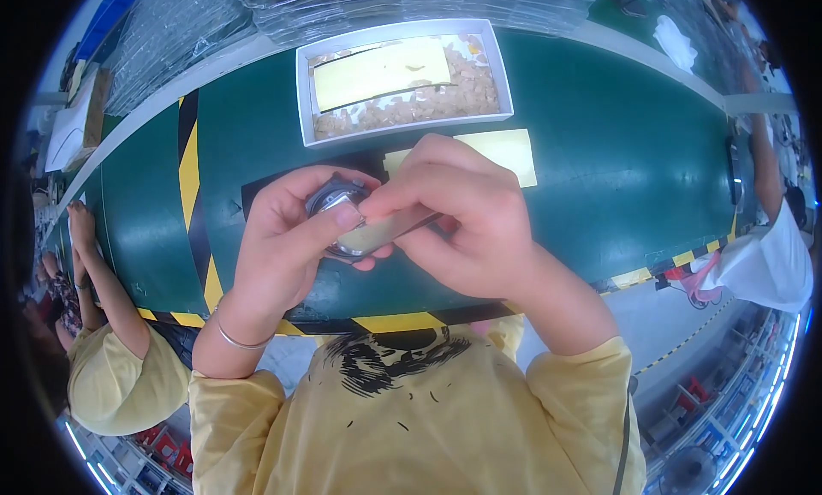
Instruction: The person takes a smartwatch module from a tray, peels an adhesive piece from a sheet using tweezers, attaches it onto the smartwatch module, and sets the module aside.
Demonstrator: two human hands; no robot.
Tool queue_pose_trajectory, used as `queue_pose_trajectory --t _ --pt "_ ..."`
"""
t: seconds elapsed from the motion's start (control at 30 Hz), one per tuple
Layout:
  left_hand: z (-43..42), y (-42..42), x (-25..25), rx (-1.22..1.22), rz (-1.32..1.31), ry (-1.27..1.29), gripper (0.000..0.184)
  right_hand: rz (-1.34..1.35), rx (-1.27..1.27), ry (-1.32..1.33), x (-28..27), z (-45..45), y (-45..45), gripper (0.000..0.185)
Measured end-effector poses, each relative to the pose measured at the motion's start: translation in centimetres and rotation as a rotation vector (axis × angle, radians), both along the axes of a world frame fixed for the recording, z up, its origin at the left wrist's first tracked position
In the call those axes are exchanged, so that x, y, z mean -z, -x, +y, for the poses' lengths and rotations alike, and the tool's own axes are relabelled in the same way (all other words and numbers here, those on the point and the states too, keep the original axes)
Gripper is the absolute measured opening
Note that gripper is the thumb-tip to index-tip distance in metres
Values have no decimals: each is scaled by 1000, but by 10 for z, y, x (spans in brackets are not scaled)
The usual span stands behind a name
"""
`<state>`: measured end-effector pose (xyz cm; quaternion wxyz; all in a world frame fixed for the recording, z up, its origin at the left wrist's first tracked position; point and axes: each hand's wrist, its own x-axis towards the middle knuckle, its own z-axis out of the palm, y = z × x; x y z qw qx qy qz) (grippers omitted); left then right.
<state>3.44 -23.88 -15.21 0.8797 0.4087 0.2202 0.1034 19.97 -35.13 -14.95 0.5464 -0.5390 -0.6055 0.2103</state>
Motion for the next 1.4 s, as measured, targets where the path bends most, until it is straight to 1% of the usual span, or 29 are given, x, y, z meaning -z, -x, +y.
queue_pose_trajectory --t 0.07,0.17,0.27,0.4,0.47,0.5,0.6,0.7,0.77,0.87,0.97,1.07,1.1,1.2,1.23,1.33,1.4 --pt "2 0 -6 25 26 24 23 -45 -5 10 -1 0 -2 29" --pt "2 0 -7 40 34 35 23 2 4 34 -2 0 1 26" --pt "0 0 -4 33 21 44 23 -46 30 28 -5 2 3 23" --pt "-1 -1 -5 13 20 73 22 -19 64 44 -2 1 7 21" --pt "-3 -2 0 -8 -10 74 22 30 83 81 -3 0 10 20" --pt "-6 -2 13 -20 -44 68 22 18 89 78 -3 1 10 20" --pt "-8 -1 18 -20 -75 80 22 -22 99 71 -3 1 10 19" --pt "-3 -3 -3 16 17 47 22 -47 91 72 -3 2 9 19" --pt "-1 -2 -8 54 75 20 22 -35 84 81 -4 2 8 18" --pt "1 -2 -8 100 103 10 23 -100 103 81 -6 2 6 17" --pt "1 -3 -9 91 98 21 23 -114 213 58 -8 4 -2 14" --pt "-1 -5 -8 51 93 28 21 -126 453 19 3 14 -19 10" --pt "-3 -5 -4 23 102 24 20 -226 528 88 1 16 -27 10" --pt "-6 -4 12 8 30 30 17 -225 602 129 12 18 -47 15" --pt "-4 -3 11 21 4 14 16 -182 602 154 10 14 -50 17" --pt "4 0 -1 56 -24 -77 15 133 597 124 -6 -1 -46 15" --pt "4 2 8 47 7 -154 16 149 556 10 -12 -7 -45 22"
